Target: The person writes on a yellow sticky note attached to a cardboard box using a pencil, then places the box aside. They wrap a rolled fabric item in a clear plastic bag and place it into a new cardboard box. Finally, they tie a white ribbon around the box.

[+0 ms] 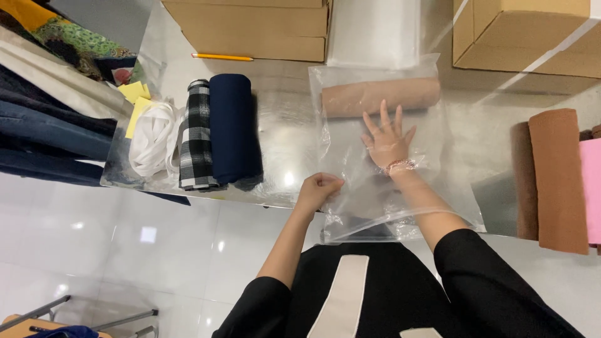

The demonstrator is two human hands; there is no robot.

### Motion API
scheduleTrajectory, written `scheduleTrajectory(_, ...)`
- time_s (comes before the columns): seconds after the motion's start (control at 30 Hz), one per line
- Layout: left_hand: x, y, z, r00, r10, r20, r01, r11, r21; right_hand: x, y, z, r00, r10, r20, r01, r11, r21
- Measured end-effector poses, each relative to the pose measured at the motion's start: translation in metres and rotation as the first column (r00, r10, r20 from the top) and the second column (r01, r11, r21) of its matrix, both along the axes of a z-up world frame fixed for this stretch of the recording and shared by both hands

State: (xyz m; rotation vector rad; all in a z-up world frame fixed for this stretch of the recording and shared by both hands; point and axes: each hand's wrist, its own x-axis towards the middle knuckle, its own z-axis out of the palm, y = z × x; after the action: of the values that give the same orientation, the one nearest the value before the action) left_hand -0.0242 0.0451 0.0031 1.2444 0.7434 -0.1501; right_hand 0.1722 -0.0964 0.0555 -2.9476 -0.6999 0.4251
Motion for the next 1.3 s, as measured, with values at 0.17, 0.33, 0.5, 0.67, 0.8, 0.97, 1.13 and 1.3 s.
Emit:
scheduleTrajectory(0.17,-0.016,-0.002,0.023,0.994,-0.004,-0.112,0.012,0.998,0.068,0.020,0.016,0.005,1.000,-0.010,0.000,0.010,1.000,-0.012)
scheduleTrajectory(0.33,-0.021,-0.003,0.015,0.990,0.048,-0.134,-0.037,0.996,0.080,0.047,0.023,0.001,1.000,0.022,0.006,-0.022,0.999,0.049)
scheduleTrajectory(0.5,-0.029,-0.003,0.015,0.986,0.094,-0.141,-0.077,0.990,0.121,0.074,-0.012,-0.028,0.962,0.082,0.262,-0.172,0.924,0.340)
scheduleTrajectory(0.67,-0.028,-0.009,0.044,0.985,0.113,-0.128,-0.094,0.985,0.142,0.100,-0.036,-0.048,0.955,-0.160,0.251,0.007,0.855,0.519)
scheduleTrajectory(0.8,-0.024,-0.014,0.061,0.987,0.120,-0.105,-0.106,0.986,0.127,0.095,-0.035,-0.031,0.973,-0.212,0.085,0.165,0.908,0.384)
scheduleTrajectory(0.97,-0.033,-0.005,0.021,0.986,0.114,-0.122,-0.094,0.983,0.157,0.061,-0.055,-0.058,0.937,-0.210,0.278,0.037,0.853,0.520)
scheduleTrajectory(1.13,-0.024,-0.012,0.077,0.976,0.153,-0.153,-0.142,0.987,0.081,-0.011,-0.099,-0.060,0.912,-0.288,0.291,0.122,0.869,0.479)
scheduleTrajectory(1.3,-0.022,-0.009,0.044,0.964,0.230,-0.136,-0.229,0.973,0.020,-0.095,-0.151,-0.037,0.947,-0.302,0.108,0.256,0.914,0.316)
